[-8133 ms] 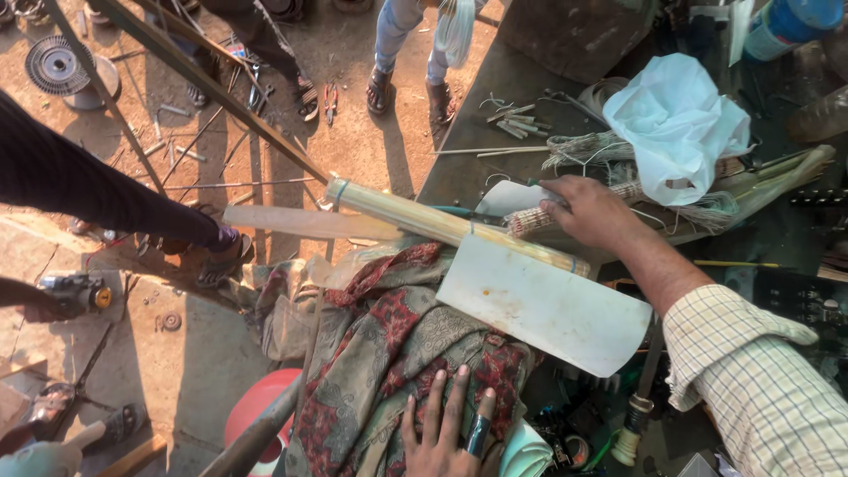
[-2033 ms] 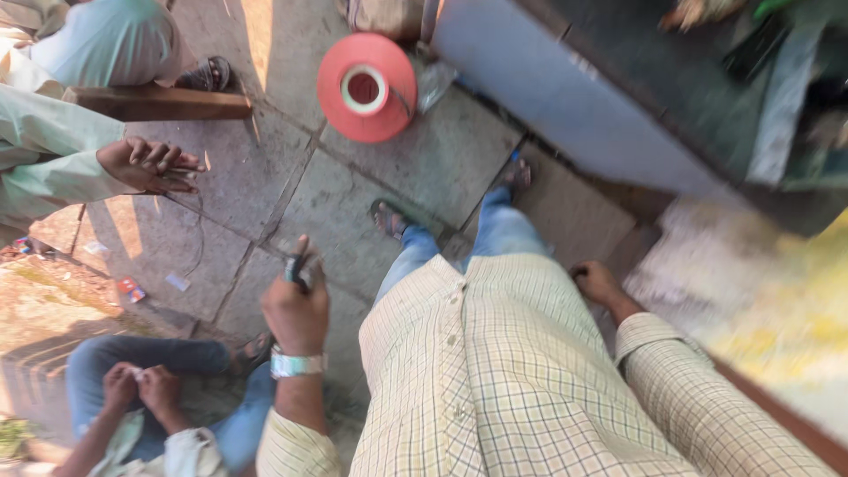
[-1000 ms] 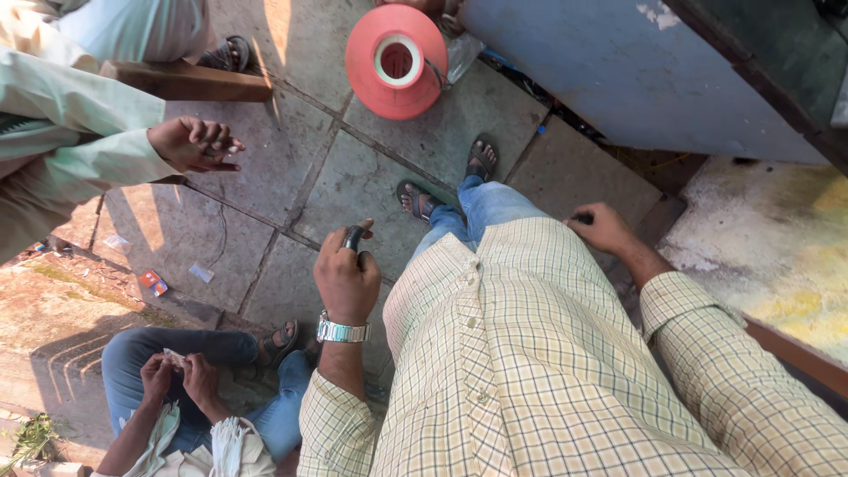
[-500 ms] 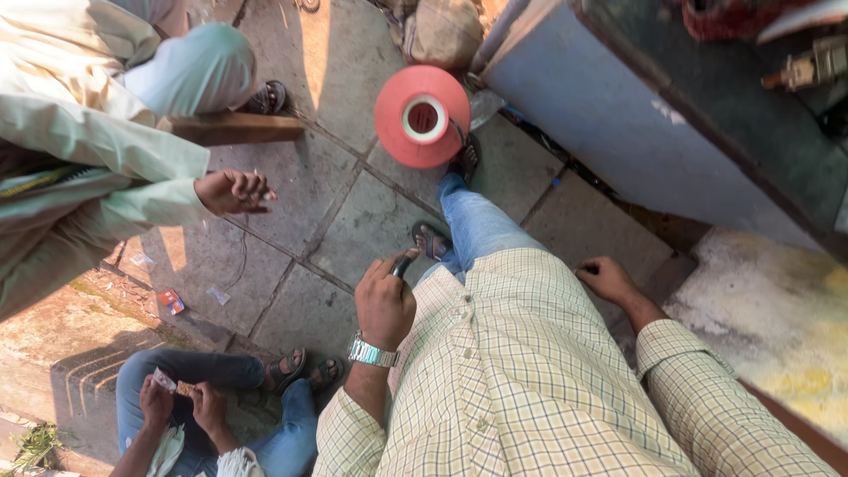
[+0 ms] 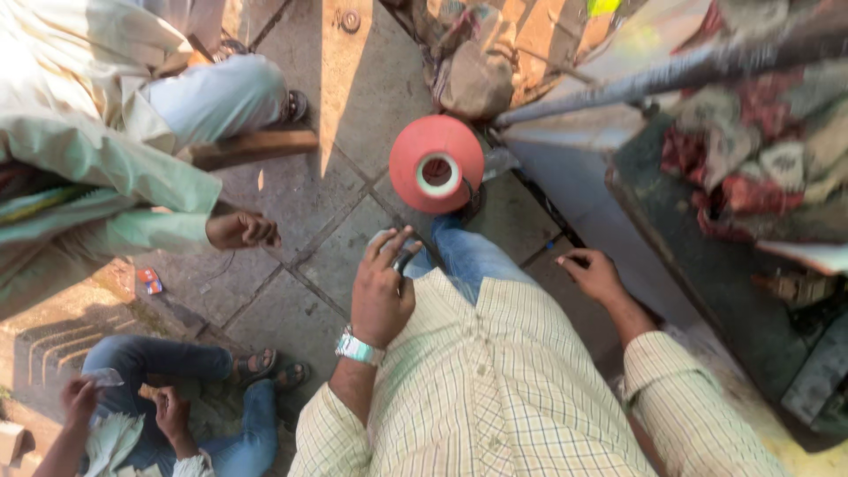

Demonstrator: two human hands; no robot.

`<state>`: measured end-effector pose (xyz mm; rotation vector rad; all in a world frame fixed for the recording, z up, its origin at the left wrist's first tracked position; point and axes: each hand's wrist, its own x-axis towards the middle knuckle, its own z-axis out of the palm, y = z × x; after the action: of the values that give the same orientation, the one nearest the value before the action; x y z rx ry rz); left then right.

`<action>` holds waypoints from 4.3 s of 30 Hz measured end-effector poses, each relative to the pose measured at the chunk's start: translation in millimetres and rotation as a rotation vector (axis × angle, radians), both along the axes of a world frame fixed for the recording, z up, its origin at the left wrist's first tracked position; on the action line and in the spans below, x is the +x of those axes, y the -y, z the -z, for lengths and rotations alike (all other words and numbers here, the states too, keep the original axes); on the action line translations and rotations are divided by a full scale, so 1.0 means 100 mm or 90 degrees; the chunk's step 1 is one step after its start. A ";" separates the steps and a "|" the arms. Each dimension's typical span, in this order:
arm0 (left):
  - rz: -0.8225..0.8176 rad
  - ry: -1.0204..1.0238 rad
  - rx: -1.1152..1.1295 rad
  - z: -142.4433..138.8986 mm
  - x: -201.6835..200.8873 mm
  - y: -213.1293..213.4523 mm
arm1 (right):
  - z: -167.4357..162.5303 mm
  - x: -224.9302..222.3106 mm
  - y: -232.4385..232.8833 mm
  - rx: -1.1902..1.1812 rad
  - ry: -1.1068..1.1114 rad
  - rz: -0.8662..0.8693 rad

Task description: The person uses a flathead screwdriver to scrape and clean the contacts on a black electrical component. They then place the component into a green plastic housing and continue to adjust and clean the internal parts with the screwdriver.

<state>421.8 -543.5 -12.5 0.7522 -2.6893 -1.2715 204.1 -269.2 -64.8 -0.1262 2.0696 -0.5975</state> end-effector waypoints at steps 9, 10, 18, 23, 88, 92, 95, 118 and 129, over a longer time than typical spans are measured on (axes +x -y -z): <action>0.092 0.040 0.048 0.20 -0.48 0.72 | 0.08 -0.11 0.50 0.123 0.064 0.085; 0.104 0.040 0.050 0.22 -0.52 0.87 | 0.05 -0.06 0.55 0.142 0.070 0.101; 0.127 0.038 0.033 0.36 -0.89 1.99 | -0.07 0.11 1.23 0.147 0.064 0.159; 0.162 0.006 0.010 0.51 -1.07 2.30 | 0.13 -0.03 1.79 -0.049 0.016 0.223; 0.795 -0.110 -0.087 -0.29 -2.48 -3.25 | -0.63 1.43 -2.96 -0.049 -0.104 0.749; 0.774 -0.113 0.039 -0.66 -2.73 -3.48 | -0.83 1.16 -3.29 -0.162 -0.393 0.628; 0.746 -0.155 0.094 -0.91 -2.91 -3.76 | -0.95 0.90 -3.68 -0.170 -0.554 0.552; 0.231 0.030 -0.029 -0.42 -2.52 -5.78 | -0.92 -1.11 -5.75 -0.158 -0.486 0.305; 0.261 -0.031 -0.017 -0.45 -2.83 -5.77 | -0.67 -1.99 -5.28 -0.016 -0.573 0.093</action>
<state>138.9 33.3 32.1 0.1629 -2.9093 -1.2986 5.5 259.1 2.0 -0.3007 2.9583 -0.7373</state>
